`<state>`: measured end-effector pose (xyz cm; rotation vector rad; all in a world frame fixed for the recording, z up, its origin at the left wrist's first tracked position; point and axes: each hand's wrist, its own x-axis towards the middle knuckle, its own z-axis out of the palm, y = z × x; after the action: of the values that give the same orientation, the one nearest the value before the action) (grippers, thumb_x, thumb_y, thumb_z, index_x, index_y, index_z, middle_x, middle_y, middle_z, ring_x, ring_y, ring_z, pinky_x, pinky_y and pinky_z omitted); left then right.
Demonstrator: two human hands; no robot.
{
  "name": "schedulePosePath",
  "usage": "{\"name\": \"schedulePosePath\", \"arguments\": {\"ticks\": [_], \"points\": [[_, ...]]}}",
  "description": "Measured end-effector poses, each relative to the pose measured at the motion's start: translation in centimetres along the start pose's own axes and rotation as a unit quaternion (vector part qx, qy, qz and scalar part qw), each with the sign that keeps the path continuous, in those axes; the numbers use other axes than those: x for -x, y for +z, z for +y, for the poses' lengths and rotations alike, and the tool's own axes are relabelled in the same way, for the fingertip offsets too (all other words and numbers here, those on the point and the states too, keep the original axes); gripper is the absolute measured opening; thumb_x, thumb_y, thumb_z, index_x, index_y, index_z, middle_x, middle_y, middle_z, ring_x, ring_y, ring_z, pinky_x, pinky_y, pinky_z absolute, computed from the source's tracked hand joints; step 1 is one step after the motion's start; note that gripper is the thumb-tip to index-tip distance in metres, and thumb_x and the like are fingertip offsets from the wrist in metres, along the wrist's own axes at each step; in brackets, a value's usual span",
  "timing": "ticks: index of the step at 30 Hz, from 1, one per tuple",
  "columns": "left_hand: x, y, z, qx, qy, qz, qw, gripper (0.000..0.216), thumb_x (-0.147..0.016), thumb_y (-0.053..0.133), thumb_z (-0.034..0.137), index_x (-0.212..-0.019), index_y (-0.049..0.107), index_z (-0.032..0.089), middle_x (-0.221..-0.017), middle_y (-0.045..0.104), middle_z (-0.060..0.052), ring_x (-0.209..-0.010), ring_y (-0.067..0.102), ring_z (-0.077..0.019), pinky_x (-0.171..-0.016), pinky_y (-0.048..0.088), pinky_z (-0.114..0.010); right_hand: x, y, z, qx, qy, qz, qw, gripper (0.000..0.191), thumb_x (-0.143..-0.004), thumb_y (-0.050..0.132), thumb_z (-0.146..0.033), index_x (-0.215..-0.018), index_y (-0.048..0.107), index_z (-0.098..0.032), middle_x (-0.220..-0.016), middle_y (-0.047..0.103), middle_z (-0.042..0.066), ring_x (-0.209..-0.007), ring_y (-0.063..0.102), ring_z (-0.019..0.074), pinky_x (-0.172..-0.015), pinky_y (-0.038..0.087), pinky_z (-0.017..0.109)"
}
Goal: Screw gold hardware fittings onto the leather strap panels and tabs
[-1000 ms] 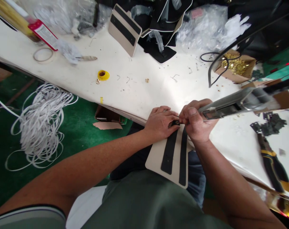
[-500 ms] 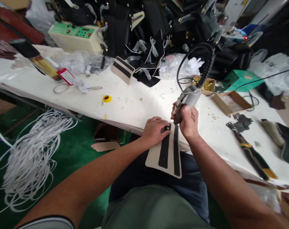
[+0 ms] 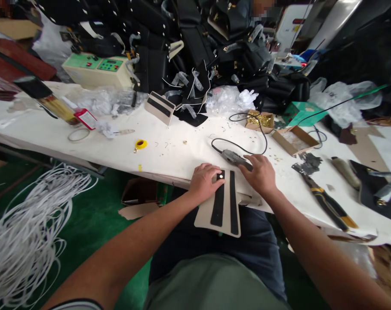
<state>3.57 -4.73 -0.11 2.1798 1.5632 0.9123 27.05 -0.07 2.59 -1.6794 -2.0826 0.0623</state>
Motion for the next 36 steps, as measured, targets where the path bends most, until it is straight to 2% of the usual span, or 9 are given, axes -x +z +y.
{"name": "schedulePosePath", "arguments": {"ticks": [2,5,7,13,20,23,25,30,36], "points": [[0.1,0.0,0.0,-0.002,0.001,0.006,1.0,0.025,-0.085,0.082,0.03,-0.108,0.074,0.024,-0.125,0.075,-0.003,-0.125,0.058,-0.0269,-0.108,0.045,-0.046,2.3,-0.9,-1.0,-0.077,0.056,-0.002,0.995,0.043,-0.094,0.064,-0.052,-0.122,0.075,-0.021,-0.105,0.075,0.011,-0.095,0.07,0.0289,-0.084,0.054,0.042],[0.2,0.0,0.2,-0.013,-0.003,0.016,1.0,0.023,-0.087,0.081,0.033,-0.106,0.073,0.023,-0.121,0.073,-0.005,-0.121,0.058,-0.0269,-0.105,0.046,-0.045,6.2,-1.6,-3.2,-0.223,0.146,-0.098,0.959,0.056,-0.09,0.066,-0.062,-0.127,0.07,-0.02,-0.082,0.074,0.004,-0.068,0.069,0.0226,-0.067,0.054,0.037],[0.3,-0.1,0.5,-0.029,-0.014,0.024,0.999,0.024,-0.087,0.081,0.036,-0.104,0.071,0.023,-0.115,0.072,-0.005,-0.118,0.058,-0.0277,-0.102,0.047,-0.045,8.3,-1.4,-4.8,-0.316,0.174,-0.118,0.925,0.062,-0.087,0.07,-0.06,-0.134,0.064,-0.019,-0.086,0.075,0.004,-0.067,0.069,0.0216,-0.062,0.055,0.035],[1.8,-1.0,1.4,-0.017,-0.054,0.058,0.997,0.017,-0.091,0.076,0.034,-0.1,0.067,0.023,-0.103,0.072,-0.005,-0.108,0.061,-0.027,-0.1,0.048,-0.045,10.2,-0.2,-8.2,-0.462,0.213,-0.015,0.861,0.059,-0.086,0.073,-0.045,-0.137,0.056,-0.02,-0.109,0.075,0.01,-0.084,0.074,0.0224,-0.07,0.063,0.036],[7.4,-3.5,3.7,0.204,-0.159,0.127,0.958,0.029,-0.097,0.064,0.039,-0.123,0.064,0.024,-0.127,0.071,-0.009,-0.121,0.065,-0.0263,-0.109,0.051,-0.046,11.0,-1.5,-10.7,-0.376,0.041,0.015,0.926,0.037,-0.093,0.068,-0.028,-0.13,0.066,-0.028,-0.11,0.079,0.006,-0.095,0.078,0.024,-0.084,0.065,0.04],[10.2,-4.6,4.8,0.336,-0.184,0.116,0.917,0.043,-0.1,0.056,0.047,-0.136,0.059,0.023,-0.135,0.069,-0.012,-0.124,0.066,-0.029,-0.108,0.055,-0.047,11.2,-2.1,-12.4,-0.36,-0.094,0.005,0.928,0.031,-0.093,0.067,-0.018,-0.12,0.072,-0.033,-0.109,0.081,0.002,-0.096,0.079,0.0244,-0.088,0.064,0.039],[12.0,-4.9,5.0,0.365,-0.194,0.126,0.902,0.047,-0.102,0.051,0.051,-0.14,0.056,0.024,-0.139,0.066,-0.013,-0.126,0.065,-0.03,-0.108,0.056,-0.048,10.8,-2.4,-13.5,-0.375,-0.095,0.005,0.922,0.029,-0.094,0.067,-0.02,-0.118,0.073,-0.034,-0.108,0.081,0.001,-0.095,0.079,0.0245,-0.086,0.065,0.039],[16.3,-5.6,3.3,0.228,-0.31,0.221,0.896,0.043,-0.095,0.066,0.042,-0.134,0.056,0.026,-0.134,0.065,-0.012,-0.123,0.065,-0.0301,-0.102,0.058,-0.05,8.3,-2.4,-15.2,-0.417,-0.105,-0.096,0.898,0.02,-0.096,0.066,-0.032,-0.113,0.076,-0.033,-0.108,0.081,0.001,-0.096,0.078,0.0252,-0.086,0.065,0.038],[18.8,-10.2,2.6,-0.083,-0.22,0.342,0.91,0.079,-0.085,0.08,0.025,-0.153,0.04,0.027,-0.148,0.051,-0.015,-0.141,0.049,-0.0341,-0.117,0.045,-0.058,4.3,-1.2,-17.3,-0.419,-0.087,-0.214,0.878,0.029,-0.096,0.064,-0.038,-0.121,0.076,-0.029,-0.118,0.079,0.003,-0.105,0.076,0.0248,-0.093,0.062,0.036]]}}
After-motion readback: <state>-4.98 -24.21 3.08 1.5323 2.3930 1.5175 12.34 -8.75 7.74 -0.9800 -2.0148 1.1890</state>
